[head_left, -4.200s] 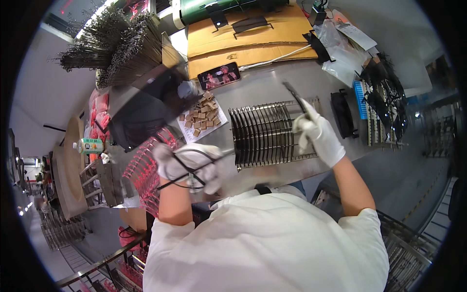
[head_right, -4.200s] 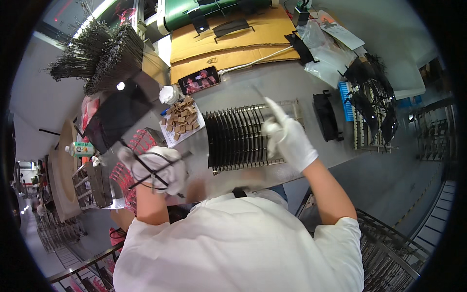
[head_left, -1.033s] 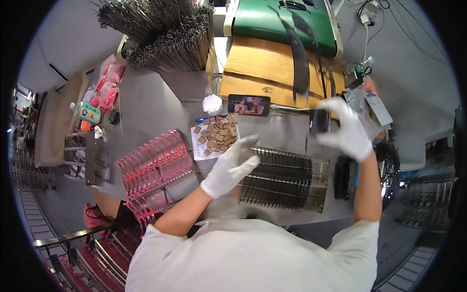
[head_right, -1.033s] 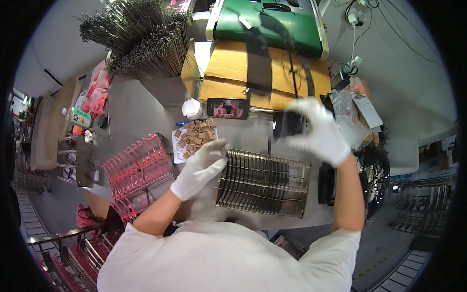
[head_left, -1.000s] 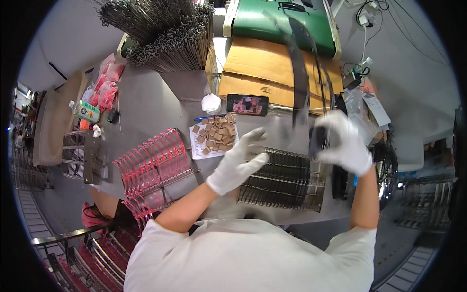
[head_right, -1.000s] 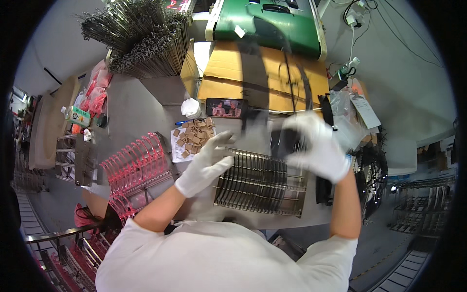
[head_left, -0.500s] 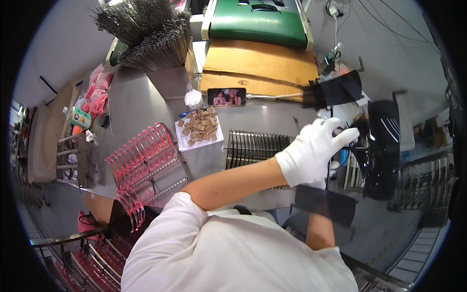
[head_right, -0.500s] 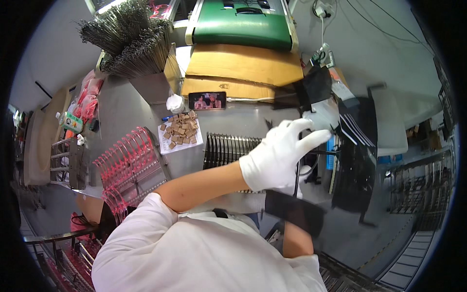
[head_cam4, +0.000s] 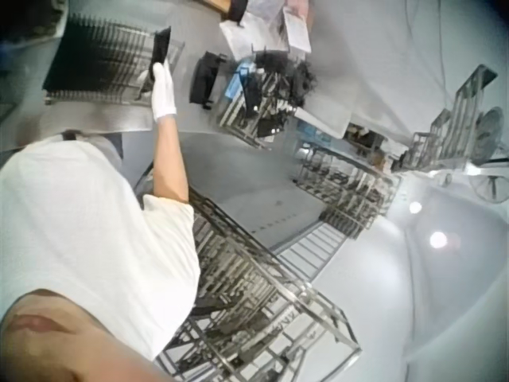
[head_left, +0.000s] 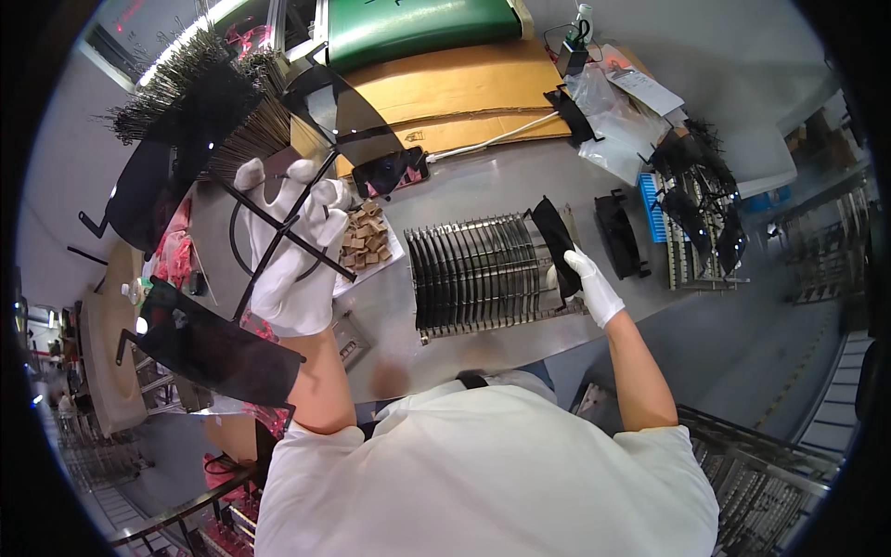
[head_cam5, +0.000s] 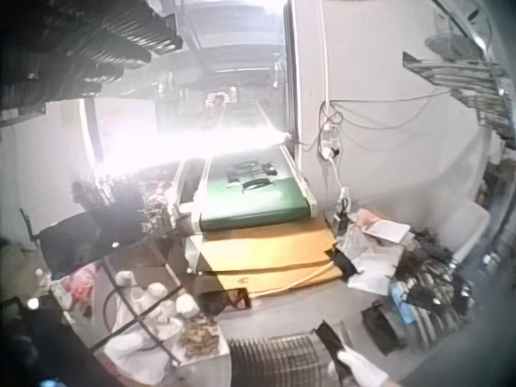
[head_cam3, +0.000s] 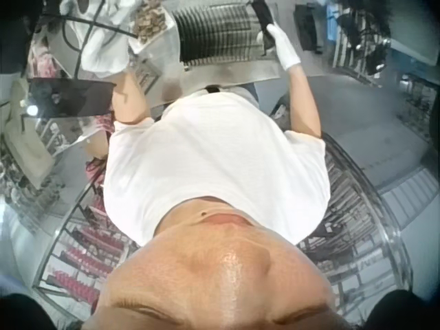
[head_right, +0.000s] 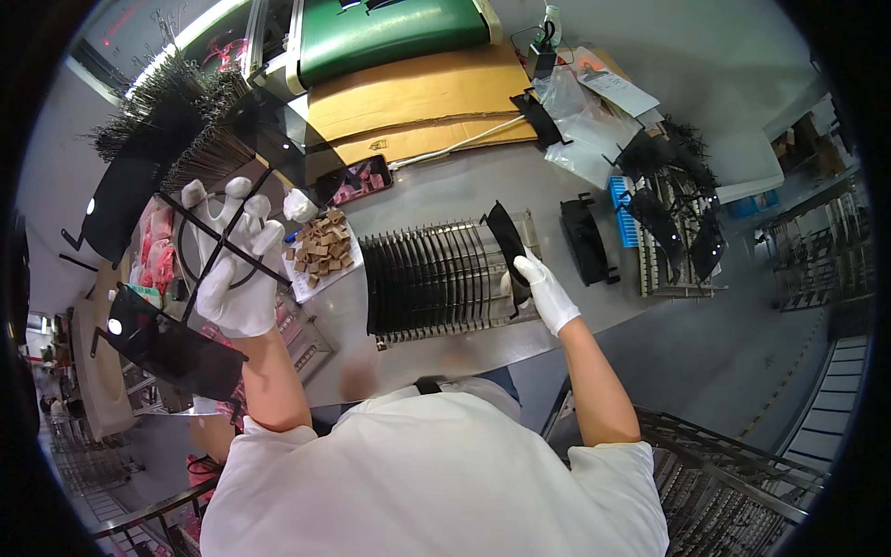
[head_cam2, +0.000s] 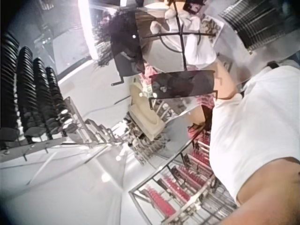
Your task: The person repeatedly picks up black plastic parts and metal rods, then inserts the rods into the parts and places them into a metal rack. The person also handles red plastic clips and a metal frame, moving them around the workbench.
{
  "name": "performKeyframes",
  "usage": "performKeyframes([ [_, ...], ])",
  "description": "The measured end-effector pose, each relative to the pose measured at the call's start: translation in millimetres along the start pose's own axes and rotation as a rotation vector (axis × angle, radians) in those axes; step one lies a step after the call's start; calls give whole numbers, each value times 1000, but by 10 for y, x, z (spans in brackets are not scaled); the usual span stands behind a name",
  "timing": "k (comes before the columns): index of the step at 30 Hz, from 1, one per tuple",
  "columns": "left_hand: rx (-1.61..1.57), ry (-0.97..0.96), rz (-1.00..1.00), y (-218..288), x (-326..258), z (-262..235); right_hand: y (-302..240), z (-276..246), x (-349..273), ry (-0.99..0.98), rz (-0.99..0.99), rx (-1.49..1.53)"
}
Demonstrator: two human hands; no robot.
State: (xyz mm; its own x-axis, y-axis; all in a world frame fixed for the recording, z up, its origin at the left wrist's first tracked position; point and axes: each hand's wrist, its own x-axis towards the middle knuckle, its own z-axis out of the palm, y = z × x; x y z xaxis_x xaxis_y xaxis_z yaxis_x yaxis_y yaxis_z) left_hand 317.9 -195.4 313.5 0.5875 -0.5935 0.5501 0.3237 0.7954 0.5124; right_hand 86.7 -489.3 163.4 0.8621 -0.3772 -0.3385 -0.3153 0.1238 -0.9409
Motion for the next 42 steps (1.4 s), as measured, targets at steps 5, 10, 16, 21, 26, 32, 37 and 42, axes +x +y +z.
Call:
performKeyframes([
  [5,186,125,55,86,-69,16,124,13,144,-24,164,-164],
  [10,260,176,94,156,-109,-38,-79,-138,162,-182,299,-163],
  [16,297,139,92,149,-73,-95,16,-203,193,-176,221,-417],
  [21,275,195,77,120,-82,-64,-283,203,149,-47,73,-984],
  [26,215,204,81,97,-81,-17,-471,138,147,-168,222,-1046],
  [32,419,334,-173,-203,75,208,-1018,210,-58,263,-676,-1119],
  [37,-512,72,-633,-914,40,180,-1444,688,-127,72,-411,-425],
  [42,-474,19,-576,-559,9,-211,-1232,313,-271,-276,-149,-23],
])
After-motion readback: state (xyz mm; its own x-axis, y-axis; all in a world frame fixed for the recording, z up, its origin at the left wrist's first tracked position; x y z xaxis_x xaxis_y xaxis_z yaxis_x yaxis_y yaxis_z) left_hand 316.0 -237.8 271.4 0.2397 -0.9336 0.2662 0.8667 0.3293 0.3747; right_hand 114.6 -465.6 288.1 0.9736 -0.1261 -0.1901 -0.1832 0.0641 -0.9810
